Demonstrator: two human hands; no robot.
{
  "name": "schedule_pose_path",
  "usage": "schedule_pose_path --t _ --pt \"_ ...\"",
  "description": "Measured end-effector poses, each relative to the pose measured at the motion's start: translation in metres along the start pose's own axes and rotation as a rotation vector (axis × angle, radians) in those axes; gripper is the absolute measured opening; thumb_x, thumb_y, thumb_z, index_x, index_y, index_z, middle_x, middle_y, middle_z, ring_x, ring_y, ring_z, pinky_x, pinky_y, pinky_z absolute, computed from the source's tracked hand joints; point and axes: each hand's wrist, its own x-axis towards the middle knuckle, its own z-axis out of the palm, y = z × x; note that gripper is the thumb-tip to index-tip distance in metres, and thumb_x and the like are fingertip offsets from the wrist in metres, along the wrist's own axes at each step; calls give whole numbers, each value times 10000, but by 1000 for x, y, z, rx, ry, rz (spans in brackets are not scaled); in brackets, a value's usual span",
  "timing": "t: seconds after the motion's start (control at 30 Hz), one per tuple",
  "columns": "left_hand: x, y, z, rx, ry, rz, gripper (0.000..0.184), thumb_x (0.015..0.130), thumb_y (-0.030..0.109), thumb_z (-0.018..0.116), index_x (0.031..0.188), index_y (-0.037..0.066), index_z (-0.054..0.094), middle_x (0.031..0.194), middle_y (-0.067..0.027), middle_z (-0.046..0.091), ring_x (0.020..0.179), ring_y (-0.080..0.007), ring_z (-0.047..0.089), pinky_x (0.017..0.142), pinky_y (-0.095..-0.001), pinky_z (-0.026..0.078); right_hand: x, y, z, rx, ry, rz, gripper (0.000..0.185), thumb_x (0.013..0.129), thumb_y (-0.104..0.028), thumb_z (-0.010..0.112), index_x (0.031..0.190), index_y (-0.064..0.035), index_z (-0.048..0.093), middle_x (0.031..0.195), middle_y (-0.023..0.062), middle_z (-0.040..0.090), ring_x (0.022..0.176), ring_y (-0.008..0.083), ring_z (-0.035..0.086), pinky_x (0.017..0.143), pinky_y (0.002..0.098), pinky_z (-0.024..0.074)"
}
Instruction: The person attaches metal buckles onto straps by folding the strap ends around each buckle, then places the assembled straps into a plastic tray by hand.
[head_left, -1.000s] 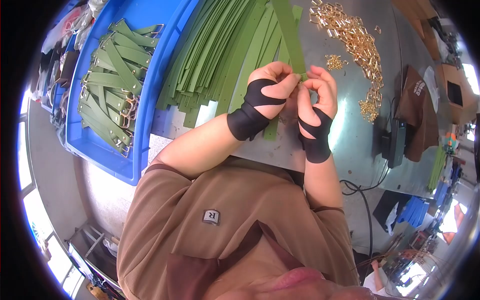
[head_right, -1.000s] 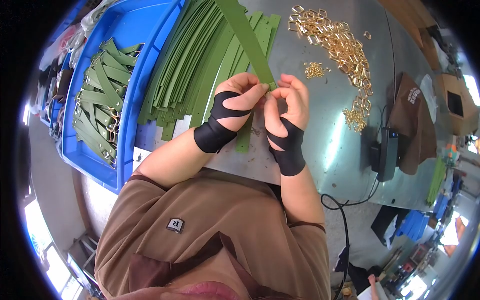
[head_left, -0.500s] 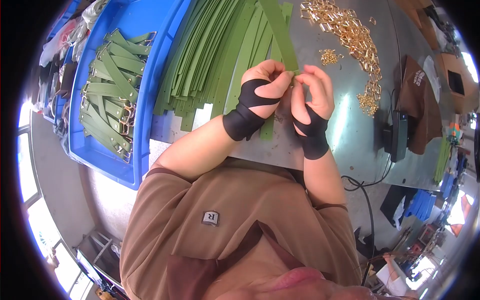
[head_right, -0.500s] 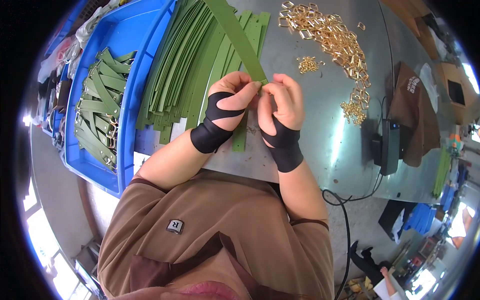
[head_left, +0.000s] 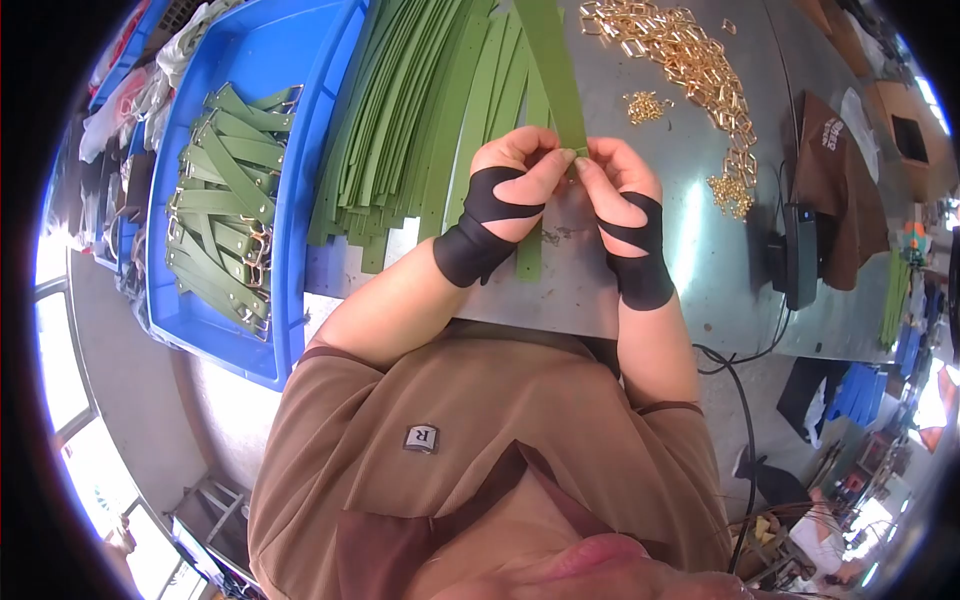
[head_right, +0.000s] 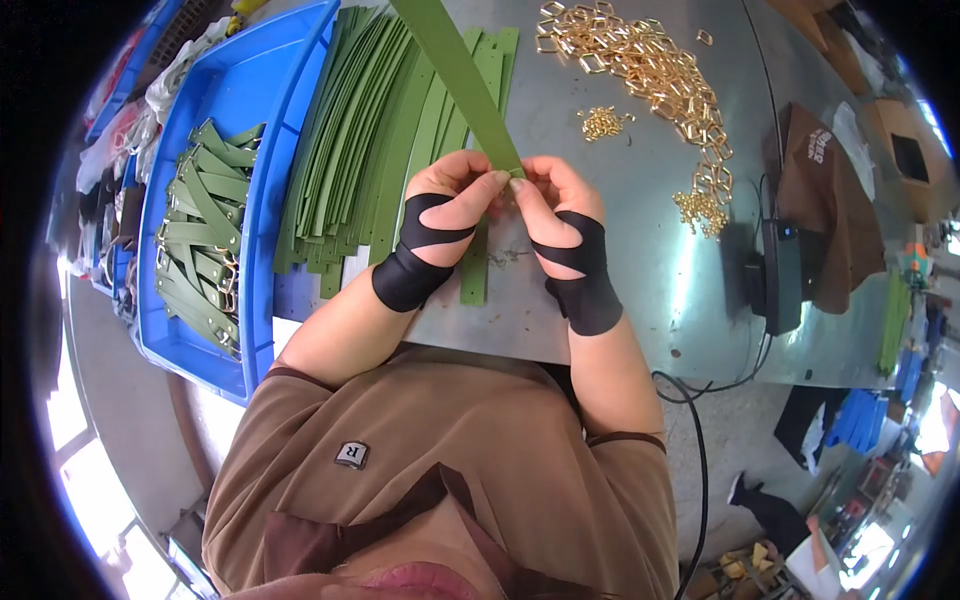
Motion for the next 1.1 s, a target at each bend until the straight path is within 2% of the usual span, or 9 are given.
schedule_pose_path --t 0.07,0.17,0.27,0.5,0.63,0.77,0.83,0.87,1.1 --pt "0 0 0 29 -17 13 119 936 54 617 1002 -33 665 838 -42 667 704 -98 586 653 -224 466 -2 -3 -1 -8 -66 57 92 950 -56 623 1010 10 602 962 39 656 875 97 610 776 236 481" --pt "2 1 2 20 -8 69 126 916 72 661 982 -35 660 809 -38 668 697 -77 582 629 -227 474 -6 -11 5 -316 7 -170 75 918 -18 606 991 -2 604 958 84 648 825 168 625 743 277 492" --pt "-2 7 4 41 -16 98 228 933 164 684 1031 -42 676 823 -34 670 719 -86 582 663 -229 480 -7 -14 8 -721 223 -749 181 802 30 627 972 -33 622 922 124 605 801 333 582 722 406 485" --pt "-16 26 0 42 -168 58 198 963 146 601 941 -24 701 844 -59 691 746 -127 601 710 -269 474 -22 -3 16 -971 294 -999 284 721 51 696 990 -34 662 961 85 598 785 291 579 701 380 478" --pt "-9 21 -14 124 -155 50 167 928 126 606 901 -10 697 752 -20 643 679 -105 550 635 -266 425 -40 -9 20 -711 189 -703 257 768 6 725 1020 -13 677 1012 108 610 879 302 619 811 353 499" --pt "-17 30 -4 81 -118 45 151 929 120 611 910 -3 696 749 -13 634 667 -90 529 617 -247 397 -30 -27 -4 -650 266 -649 306 790 -31 738 1088 -3 671 1041 117 622 952 277 631 898 321 479" --pt "-20 27 -1 79 -117 42 148 929 117 614 919 -4 698 757 -15 637 671 -88 531 615 -241 394 -26 -28 -17 -537 -57 -356 326 830 -63 732 1140 -9 646 1026 89 632 983 212 618 939 301 455" --pt "-21 26 0 81 -112 44 146 930 115 617 927 -5 700 765 -16 641 674 -86 533 614 -236 391 -27 -22 -14 -106 -95 -20 230 889 -84 705 1097 -26 627 964 41 625 925 137 596 879 273 467" --pt "-9 17 -12 92 -311 -151 175 907 130 635 924 -35 692 795 -45 671 686 -93 554 624 -242 429 -27 -14 -26 89 -178 56 73 944 -60 655 983 -44 596 873 -14 598 780 67 540 723 216 446"
